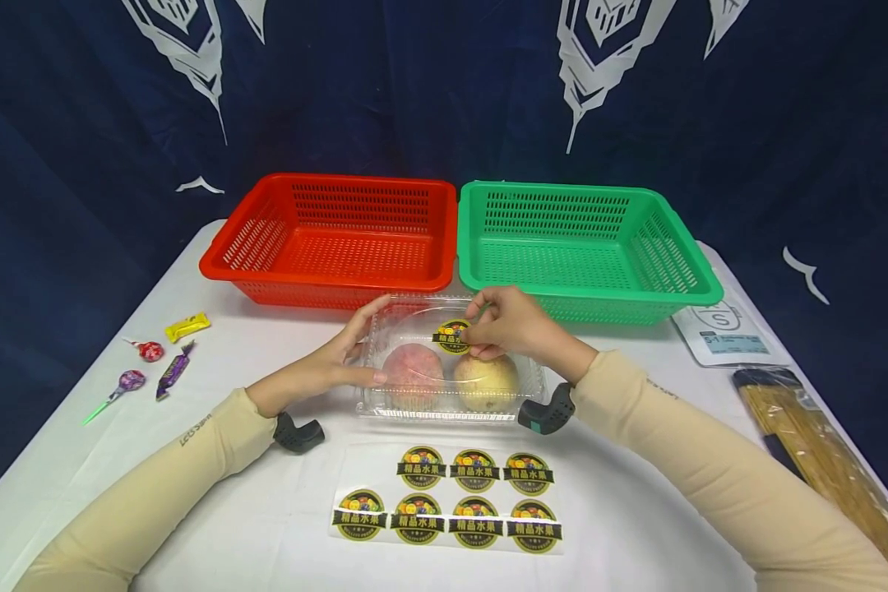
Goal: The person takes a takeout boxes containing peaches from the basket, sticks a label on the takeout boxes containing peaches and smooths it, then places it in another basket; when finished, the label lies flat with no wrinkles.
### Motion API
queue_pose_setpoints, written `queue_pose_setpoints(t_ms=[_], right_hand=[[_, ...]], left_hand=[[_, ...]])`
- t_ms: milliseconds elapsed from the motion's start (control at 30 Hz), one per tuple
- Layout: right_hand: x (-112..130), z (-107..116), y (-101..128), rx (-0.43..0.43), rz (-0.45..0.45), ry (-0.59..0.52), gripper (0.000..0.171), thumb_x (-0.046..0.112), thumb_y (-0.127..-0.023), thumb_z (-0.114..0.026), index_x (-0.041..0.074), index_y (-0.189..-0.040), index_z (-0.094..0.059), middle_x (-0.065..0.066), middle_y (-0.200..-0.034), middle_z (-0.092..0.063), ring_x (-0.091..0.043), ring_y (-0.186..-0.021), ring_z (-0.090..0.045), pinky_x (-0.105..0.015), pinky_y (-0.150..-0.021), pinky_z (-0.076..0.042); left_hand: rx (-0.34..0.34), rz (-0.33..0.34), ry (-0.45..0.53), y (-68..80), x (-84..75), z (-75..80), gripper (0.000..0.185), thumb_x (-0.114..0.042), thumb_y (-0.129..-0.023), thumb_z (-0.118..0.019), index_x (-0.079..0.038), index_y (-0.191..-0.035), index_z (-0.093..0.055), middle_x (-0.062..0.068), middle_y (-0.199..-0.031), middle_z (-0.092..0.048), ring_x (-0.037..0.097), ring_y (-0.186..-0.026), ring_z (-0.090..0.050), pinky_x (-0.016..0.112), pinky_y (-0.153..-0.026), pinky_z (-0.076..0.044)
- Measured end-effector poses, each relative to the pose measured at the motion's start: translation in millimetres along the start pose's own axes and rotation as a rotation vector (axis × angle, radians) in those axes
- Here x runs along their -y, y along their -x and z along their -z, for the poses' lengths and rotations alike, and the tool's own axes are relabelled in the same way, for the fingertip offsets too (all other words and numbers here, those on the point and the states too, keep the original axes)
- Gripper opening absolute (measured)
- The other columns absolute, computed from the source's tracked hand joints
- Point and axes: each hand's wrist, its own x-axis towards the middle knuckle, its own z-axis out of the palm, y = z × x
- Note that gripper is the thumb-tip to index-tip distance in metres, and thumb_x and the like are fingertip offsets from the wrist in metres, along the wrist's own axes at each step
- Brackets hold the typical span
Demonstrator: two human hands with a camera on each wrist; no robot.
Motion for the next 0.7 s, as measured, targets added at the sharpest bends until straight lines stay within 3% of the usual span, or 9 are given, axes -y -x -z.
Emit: queue_pose_setpoints(t_ms=[33,333,533,700], right_hand=[[0.4,-0.8,0.3,-0.007,0.004,0.013,0.03,-0.007,-0.095,-0.074,-0.01,-0.117,-0.054,-0.006,-0.077,-0.067,-0.01,-0.064,-0.07,-0.026,-0.064,-0.064],[1.9,-4.2,2.0,-0.058,0.02,0.126,0.031,-0.002,-0.094,-0.077,-0.008,-0.116,-0.056,-0.007,-0.078,-0.062,-0.012,-0.062,-0.068,-0.026,-0.059,-0.063],[-0.4,-2.6,2.6,-0.061,0.065,0.174,0.026,-0.002,-0.094,-0.077,-0.008,-0.115,-0.063,-0.006,-0.076,-0.055,-0.013,-0.06,-0.064,-0.024,-0.055,-0.059],[-1.9,-1.8,2.6,-0.033,0.06,0.162,0.025,-0.004,-0.094,-0.074,-0.011,-0.117,-0.068,-0.006,-0.077,-0.055,-0.012,-0.063,-0.064,-0.024,-0.057,-0.059]], left_hand=[[-0.003,0.018,0.007,4.0,-14.9,-3.3,0.115,-0.03,-0.092,-0.081,-0.019,-0.174,-0.002,0.009,-0.181,0.003,0.047,-0.163,-0.006,0.067,-0.13,-0.016],[-0.005,0.055,0.004,4.9,-18.8,-3.9,0.114,-0.025,-0.092,-0.08,-0.022,-0.175,-0.002,0.007,-0.181,0.005,0.052,-0.162,-0.007,0.068,-0.129,-0.017],[-0.003,0.162,0.057,7.5,-21.2,-4.5,0.113,-0.026,-0.092,-0.079,-0.038,-0.174,-0.001,-0.003,-0.181,0.013,0.065,-0.157,-0.006,0.076,-0.1,-0.051],[-0.004,0.183,0.07,8.5,-21.9,-5.9,0.112,-0.026,-0.092,-0.078,-0.041,-0.173,-0.001,-0.005,-0.18,0.016,0.065,-0.157,-0.005,0.074,-0.093,-0.055]])
